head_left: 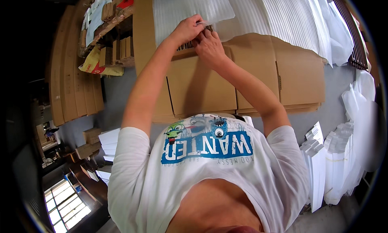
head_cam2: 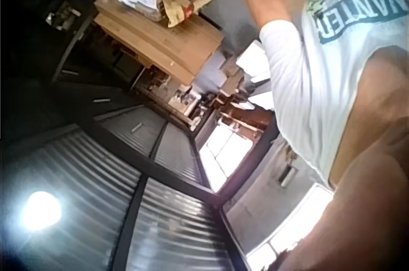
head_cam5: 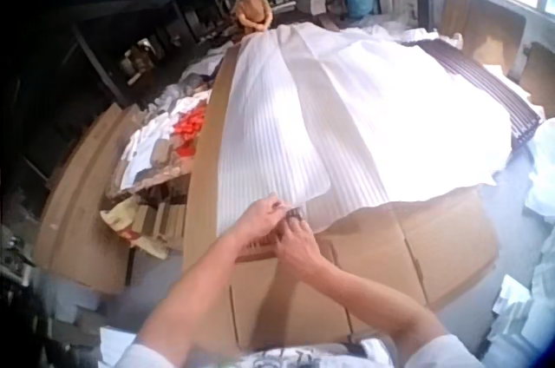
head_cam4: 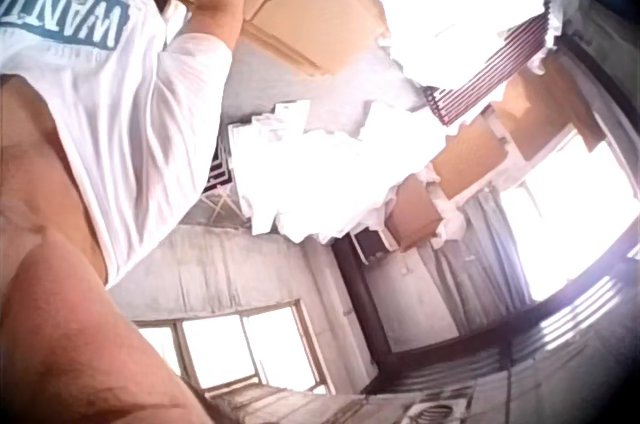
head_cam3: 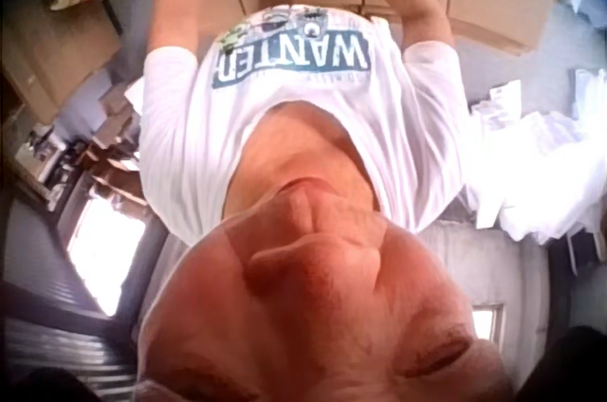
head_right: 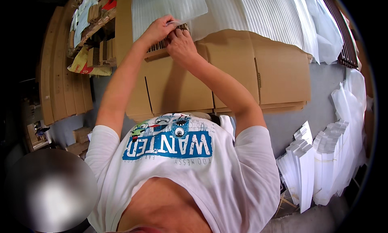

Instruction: The person packs a wooden slatted headboard by placing it on a large cardboard sheet, adding corrugated cardboard and white foam pieces for cushioning, and wrapping the assembly with bubble wrap and paper. The person then secures the package with red tape and places it on the floor.

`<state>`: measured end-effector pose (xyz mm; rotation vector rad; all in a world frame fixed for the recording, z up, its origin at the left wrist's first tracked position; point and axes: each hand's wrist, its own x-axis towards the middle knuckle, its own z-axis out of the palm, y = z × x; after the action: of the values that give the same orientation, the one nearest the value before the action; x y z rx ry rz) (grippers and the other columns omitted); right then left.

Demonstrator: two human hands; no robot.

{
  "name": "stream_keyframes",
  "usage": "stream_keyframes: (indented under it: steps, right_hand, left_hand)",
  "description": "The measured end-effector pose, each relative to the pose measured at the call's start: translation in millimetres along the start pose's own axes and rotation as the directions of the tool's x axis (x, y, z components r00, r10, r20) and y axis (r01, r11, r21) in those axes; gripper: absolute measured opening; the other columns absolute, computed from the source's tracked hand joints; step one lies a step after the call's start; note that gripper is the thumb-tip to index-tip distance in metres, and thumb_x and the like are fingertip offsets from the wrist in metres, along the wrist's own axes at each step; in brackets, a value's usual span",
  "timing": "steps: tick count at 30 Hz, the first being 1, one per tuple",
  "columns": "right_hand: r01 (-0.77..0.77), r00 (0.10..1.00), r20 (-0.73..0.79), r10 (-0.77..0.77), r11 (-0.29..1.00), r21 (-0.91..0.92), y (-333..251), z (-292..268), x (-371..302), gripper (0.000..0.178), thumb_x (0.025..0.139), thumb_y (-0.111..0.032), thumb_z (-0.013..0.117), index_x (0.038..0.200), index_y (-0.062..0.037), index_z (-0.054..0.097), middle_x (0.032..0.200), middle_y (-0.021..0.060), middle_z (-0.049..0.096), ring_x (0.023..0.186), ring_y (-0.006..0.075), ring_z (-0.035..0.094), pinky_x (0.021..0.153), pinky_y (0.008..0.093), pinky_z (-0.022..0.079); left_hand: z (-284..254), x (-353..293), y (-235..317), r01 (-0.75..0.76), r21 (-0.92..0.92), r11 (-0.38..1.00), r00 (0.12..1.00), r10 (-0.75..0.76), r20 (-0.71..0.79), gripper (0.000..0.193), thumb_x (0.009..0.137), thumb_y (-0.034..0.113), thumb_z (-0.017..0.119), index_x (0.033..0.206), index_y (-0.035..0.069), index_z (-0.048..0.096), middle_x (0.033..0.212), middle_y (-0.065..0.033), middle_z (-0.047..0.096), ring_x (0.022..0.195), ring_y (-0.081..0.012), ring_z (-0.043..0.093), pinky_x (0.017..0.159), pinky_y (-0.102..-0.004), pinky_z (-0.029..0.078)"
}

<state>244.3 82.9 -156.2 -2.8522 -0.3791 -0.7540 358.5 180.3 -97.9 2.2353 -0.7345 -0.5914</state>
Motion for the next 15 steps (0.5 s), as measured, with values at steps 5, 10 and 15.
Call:
stream_keyframes:
  steps: [5,10,15]
  right_hand:
    - [0.14,0.976,0.152,-0.157,0.983,0.121,4,-55,-32,0.011,0.075,-0.014,0.06,0.085,-0.0094,0.062,0.091,0.0068,0.054,0.09,0.0226,0.055,0.075,0.0358,0.045]
    - [-0.206,0.934,0.353,0.054,0.89,0.408,52,-202,-102,0.011,0.078,-0.003,0.064,0.083,-0.0034,0.054,0.086,0.0113,0.05,0.075,0.0258,0.057,0.064,0.0374,0.048]
    - [-0.326,0.945,0.12,0.305,0.839,0.435,49,-273,-66,0.019,0.078,0.005,0.068,0.078,0.0015,0.049,0.079,0.0086,0.047,0.061,0.0179,0.045,0.055,0.0296,0.041]
  left_hand:
    - [8,-9,0,-0.163,0.07,0.984,0.979,0.17,-0.109,0.013,0.093,0.014,0.059,0.093,0.002,0.058,0.095,-0.0057,0.069,0.081,-0.0159,0.062,0.073,-0.0301,0.05]
    - [47,-44,-26,-0.357,0.699,0.62,0.748,0.638,-0.184,0.009,0.078,0.006,0.061,0.087,0.007,0.063,0.088,-0.0056,0.065,0.081,-0.0248,0.063,0.068,-0.0342,0.053]
    - [84,-43,-51,-0.24,0.759,0.606,0.559,0.725,-0.402,0.006,0.07,0.009,0.061,0.076,0.009,0.061,0.083,-0.0033,0.062,0.08,-0.0209,0.062,0.059,-0.0329,0.052]
